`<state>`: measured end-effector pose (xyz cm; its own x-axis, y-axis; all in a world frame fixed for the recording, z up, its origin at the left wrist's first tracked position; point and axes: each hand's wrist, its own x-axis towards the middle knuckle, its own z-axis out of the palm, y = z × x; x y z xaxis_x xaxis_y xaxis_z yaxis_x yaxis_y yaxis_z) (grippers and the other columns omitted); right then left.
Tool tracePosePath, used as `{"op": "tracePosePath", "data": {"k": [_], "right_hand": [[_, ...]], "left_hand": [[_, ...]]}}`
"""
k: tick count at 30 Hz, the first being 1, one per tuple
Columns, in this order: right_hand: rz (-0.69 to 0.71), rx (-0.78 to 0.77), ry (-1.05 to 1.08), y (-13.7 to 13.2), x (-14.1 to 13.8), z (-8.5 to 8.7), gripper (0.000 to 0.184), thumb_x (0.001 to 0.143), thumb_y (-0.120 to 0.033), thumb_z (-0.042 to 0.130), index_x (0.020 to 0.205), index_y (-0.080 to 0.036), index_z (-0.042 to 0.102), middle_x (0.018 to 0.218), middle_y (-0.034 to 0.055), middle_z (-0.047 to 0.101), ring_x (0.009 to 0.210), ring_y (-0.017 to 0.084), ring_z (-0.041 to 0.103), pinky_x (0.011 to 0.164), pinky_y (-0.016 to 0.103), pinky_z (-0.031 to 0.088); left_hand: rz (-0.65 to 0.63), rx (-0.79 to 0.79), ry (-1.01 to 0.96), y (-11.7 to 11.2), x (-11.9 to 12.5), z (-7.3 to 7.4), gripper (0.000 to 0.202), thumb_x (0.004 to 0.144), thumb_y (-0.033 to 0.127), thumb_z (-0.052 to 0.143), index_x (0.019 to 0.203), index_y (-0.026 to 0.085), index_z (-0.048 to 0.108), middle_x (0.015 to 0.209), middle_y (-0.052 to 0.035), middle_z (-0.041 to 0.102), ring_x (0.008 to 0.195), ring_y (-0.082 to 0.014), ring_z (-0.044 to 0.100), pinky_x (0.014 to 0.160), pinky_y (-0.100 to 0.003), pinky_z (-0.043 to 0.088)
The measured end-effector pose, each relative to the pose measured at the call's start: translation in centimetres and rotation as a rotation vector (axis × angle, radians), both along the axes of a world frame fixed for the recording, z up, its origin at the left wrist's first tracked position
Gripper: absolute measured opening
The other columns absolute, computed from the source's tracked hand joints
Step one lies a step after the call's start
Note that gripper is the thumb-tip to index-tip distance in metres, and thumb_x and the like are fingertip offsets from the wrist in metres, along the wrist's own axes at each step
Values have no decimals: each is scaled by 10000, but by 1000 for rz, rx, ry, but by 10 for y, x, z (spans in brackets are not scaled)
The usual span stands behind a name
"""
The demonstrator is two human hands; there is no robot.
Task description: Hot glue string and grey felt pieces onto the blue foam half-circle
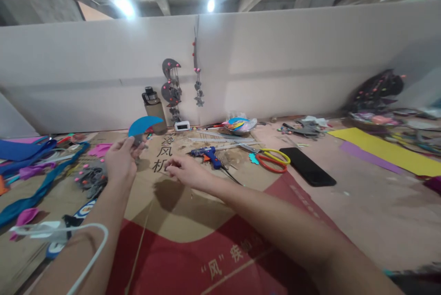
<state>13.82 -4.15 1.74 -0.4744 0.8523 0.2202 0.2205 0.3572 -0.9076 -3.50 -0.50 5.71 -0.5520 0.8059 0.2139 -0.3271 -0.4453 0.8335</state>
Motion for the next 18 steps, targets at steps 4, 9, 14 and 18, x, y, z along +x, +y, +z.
{"op": "tracePosePath", "data": {"k": [4,9,14,18], "right_hand": [[138,-226,16,-13,11,6,124,848,-243,456,903,-192,554,642,-38,549,493,76,523,432,186,434],[206,-327,-7,-34,45,36,172,831,-320,515,893,-185,602,663,-25,593,452,60,496,400,181,425],[153,-338,-65,-37,98,60,287,803,-419,537,937,-187,637,664,0,618,444,63,466,388,185,366],[-52,-51,-250,-38,107,46,270,782,-409,577,923,-194,658,715,44,632,574,135,531,548,296,452]], "left_hand": [[-24,31,-26,1,-4,3,116,742,41,555,648,109,553,581,-24,658,539,-124,645,568,-244,559],[42,84,-22,0,-24,11,193,806,56,532,652,173,549,606,61,672,631,-88,652,695,-258,563],[61,93,-36,2,-43,9,160,848,103,511,709,173,550,651,55,672,664,-79,648,778,-281,541],[87,58,-91,6,-27,1,166,825,76,505,686,162,531,637,17,661,603,-87,641,673,-231,533]]}}
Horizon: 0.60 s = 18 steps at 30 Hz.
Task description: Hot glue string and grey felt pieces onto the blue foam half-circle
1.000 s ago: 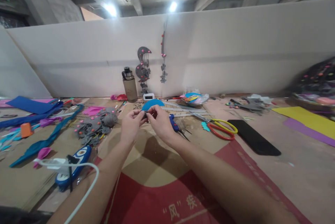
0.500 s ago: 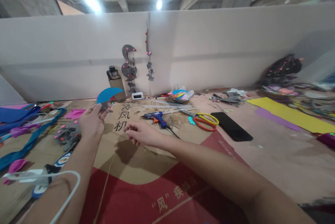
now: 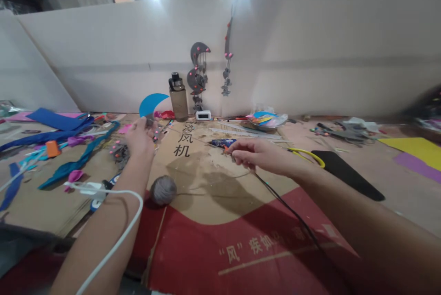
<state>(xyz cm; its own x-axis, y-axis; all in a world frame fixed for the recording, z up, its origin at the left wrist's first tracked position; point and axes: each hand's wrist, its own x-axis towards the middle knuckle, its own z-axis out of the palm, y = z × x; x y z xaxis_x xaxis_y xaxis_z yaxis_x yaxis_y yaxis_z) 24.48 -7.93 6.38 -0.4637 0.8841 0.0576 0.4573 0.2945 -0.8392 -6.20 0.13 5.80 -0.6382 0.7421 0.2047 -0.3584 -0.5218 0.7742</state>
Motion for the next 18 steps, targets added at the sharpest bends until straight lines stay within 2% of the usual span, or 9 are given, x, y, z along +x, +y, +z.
{"op": "tracePosePath", "data": {"k": [2,3,4,5,7,10,13,16,18], "right_hand": [[-152,376,-105,-13,-19,-15,282,718,-344,674,961,-203,650,920,97,637,848,224,563,764,410,462],[-181,501,-130,-23,-32,-23,360,700,-336,701,1029,-209,628,1054,120,609,995,272,526,865,470,419],[-135,569,-154,-35,-47,-29,433,700,-361,705,1096,-222,599,1140,126,577,1084,301,477,924,509,375],[-41,582,-160,-47,-62,-35,503,710,-401,695,1164,-233,560,1189,122,553,1130,309,444,958,521,348],[201,517,-160,-68,-87,-43,583,719,-467,674,1226,-233,506,1225,121,526,1130,292,446,938,467,388],[369,400,-144,-79,-106,-51,572,732,-409,676,1238,-229,478,1139,110,551,1014,240,516,857,391,440],[293,371,-77,-62,-112,-58,594,727,-334,685,1255,-217,439,1151,104,540,1035,223,519,878,367,430],[111,393,-57,-29,-125,-62,667,700,-375,703,1263,-179,405,1170,132,531,1074,245,504,892,378,418],[40,395,-99,-6,-141,-65,630,693,-426,700,1202,-156,446,1103,144,559,1009,249,529,846,378,431]], "left_hand": [[-51,-46,-18,1,13,-3,169,814,73,506,676,167,524,642,9,661,589,-88,641,646,-213,528],[-52,-59,-26,2,20,-5,174,814,81,507,665,170,518,623,9,653,573,-89,638,630,-205,524],[-65,-55,-33,2,25,-6,174,811,85,512,659,169,511,618,7,650,575,-92,640,633,-206,526],[-86,-51,-28,3,29,-8,164,809,89,518,663,165,512,623,-3,655,582,-98,645,634,-210,527],[-101,-48,-19,3,33,-13,155,807,86,513,670,157,518,633,-14,661,578,-101,645,633,-216,529],[-111,-68,8,4,33,-20,153,804,104,529,663,161,513,618,-8,654,572,-104,642,631,-225,534],[-115,-61,6,6,31,-16,145,800,110,539,663,152,514,626,-25,653,594,-126,657,641,-245,539],[-85,2,-27,8,30,1,147,809,108,529,672,153,502,597,-7,638,578,-118,654,659,-250,539],[-88,62,-4,8,33,15,121,809,119,542,699,157,509,615,5,647,596,-112,659,681,-248,540]]}}
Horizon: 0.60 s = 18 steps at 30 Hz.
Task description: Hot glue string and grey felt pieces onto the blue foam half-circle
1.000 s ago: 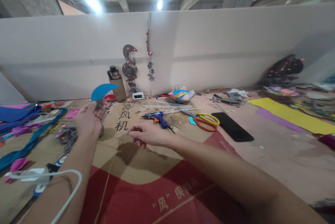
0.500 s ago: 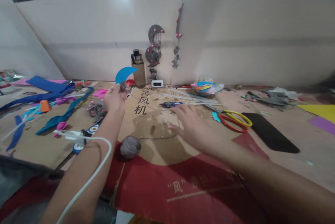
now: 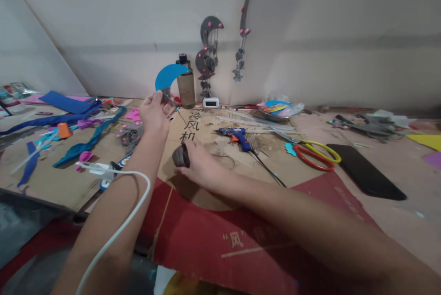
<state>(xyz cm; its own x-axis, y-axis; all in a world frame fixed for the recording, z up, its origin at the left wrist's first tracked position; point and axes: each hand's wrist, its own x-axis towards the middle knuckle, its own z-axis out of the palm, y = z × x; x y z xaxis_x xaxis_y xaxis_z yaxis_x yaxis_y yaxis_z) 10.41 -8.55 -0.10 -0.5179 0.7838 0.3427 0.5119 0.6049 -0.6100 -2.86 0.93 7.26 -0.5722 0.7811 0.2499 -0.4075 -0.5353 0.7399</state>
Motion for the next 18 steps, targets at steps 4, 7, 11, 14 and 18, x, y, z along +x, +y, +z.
{"op": "tracePosePath", "data": {"k": [4,7,11,14,18], "right_hand": [[-108,10,-107,34,-33,-9,503,764,-526,598,1058,-124,523,1027,172,570,967,259,521,839,407,417],[-194,54,-137,44,-41,-16,507,784,-570,544,1016,-119,566,1039,183,546,1017,281,482,890,443,389],[-192,20,5,45,-31,-17,611,743,-542,606,1183,-127,520,1140,178,485,1029,259,489,873,377,423],[-171,-71,74,45,-22,-10,639,717,-488,648,1225,-133,491,1140,159,503,956,221,536,839,331,442],[-133,-131,40,45,-18,-2,378,769,-450,581,983,-140,610,956,115,582,773,176,552,740,299,451]], "left_hand": [[-35,59,49,-5,9,12,94,812,154,563,725,151,527,670,-18,673,634,-125,671,647,-237,538],[-70,46,26,-10,9,5,101,802,128,569,707,137,536,639,-22,654,609,-128,668,633,-241,539],[-68,11,18,-13,-3,-6,112,801,113,558,695,142,537,632,-25,657,593,-121,662,606,-221,533],[-60,-18,34,-12,-6,-10,116,805,121,550,693,149,537,667,-31,672,603,-111,661,616,-212,533],[-93,-27,63,-11,6,-19,84,763,163,605,706,145,547,692,-36,676,632,-120,670,621,-210,532]]}}
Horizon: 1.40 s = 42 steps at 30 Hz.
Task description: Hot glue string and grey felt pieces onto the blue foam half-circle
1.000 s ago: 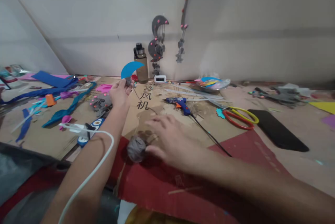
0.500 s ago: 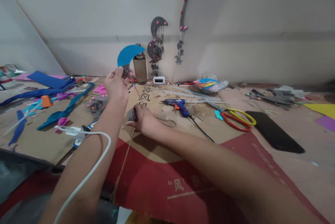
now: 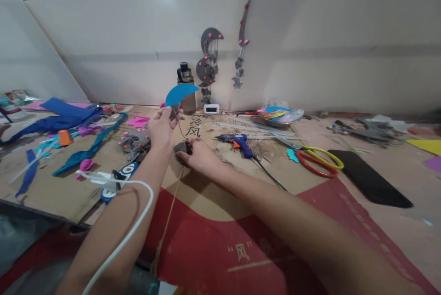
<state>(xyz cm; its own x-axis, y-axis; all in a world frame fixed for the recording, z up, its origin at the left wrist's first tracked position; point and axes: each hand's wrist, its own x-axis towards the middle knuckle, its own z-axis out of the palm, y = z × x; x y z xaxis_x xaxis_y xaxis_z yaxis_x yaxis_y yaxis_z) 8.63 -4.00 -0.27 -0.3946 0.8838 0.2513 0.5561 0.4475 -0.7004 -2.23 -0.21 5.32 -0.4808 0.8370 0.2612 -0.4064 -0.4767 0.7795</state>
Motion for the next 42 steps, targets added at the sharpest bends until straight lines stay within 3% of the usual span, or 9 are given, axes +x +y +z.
{"op": "tracePosePath", "data": {"k": [4,9,13,19,28,32,37,42], "right_hand": [[24,77,-45,-2,-1,1,218,801,-318,533,875,-144,642,830,101,598,773,180,539,717,277,439],[10,115,-67,-4,-4,1,229,808,-236,471,863,-129,666,790,114,599,766,186,532,723,281,434],[-23,104,-37,-1,-4,1,216,793,-218,468,835,-129,661,772,105,610,766,181,539,700,270,424],[-43,69,-32,-3,-4,2,258,763,-350,544,861,-131,638,852,116,624,706,170,550,652,269,435],[-61,70,-128,-2,-8,0,223,728,-210,518,877,-99,642,910,145,626,715,161,568,651,242,432],[-26,-2,-113,3,-4,1,199,723,-191,498,825,-116,651,809,110,660,671,144,576,595,218,406],[-80,-138,-68,8,-3,5,273,792,-340,460,757,-151,653,704,64,672,563,120,550,495,212,352],[-64,-102,-108,11,-5,8,256,778,-327,484,719,-141,649,654,63,660,511,105,526,466,210,321]], "left_hand": [[-17,-18,11,2,16,-16,129,706,214,667,726,149,556,697,-18,669,676,-129,678,670,-235,540],[36,8,-3,8,16,-28,140,702,227,667,746,164,550,700,-11,671,668,-132,680,686,-258,543],[44,9,7,9,9,-27,116,722,225,645,752,171,547,718,-7,678,679,-129,683,694,-254,542],[-2,9,-69,11,1,-26,107,741,214,637,766,164,545,778,-42,705,721,-144,695,712,-248,542],[-40,7,-87,7,14,-28,119,737,201,648,764,162,539,716,-24,700,696,-146,697,638,-216,541],[-56,40,-88,8,13,-29,94,744,183,638,762,158,549,729,-32,707,696,-150,698,640,-222,545],[-51,45,-158,14,6,-32,72,761,166,618,769,160,547,743,-40,713,703,-148,700,649,-218,545],[-35,25,-179,17,4,-33,67,765,147,606,763,157,540,706,-29,708,662,-136,694,636,-215,549]]}}
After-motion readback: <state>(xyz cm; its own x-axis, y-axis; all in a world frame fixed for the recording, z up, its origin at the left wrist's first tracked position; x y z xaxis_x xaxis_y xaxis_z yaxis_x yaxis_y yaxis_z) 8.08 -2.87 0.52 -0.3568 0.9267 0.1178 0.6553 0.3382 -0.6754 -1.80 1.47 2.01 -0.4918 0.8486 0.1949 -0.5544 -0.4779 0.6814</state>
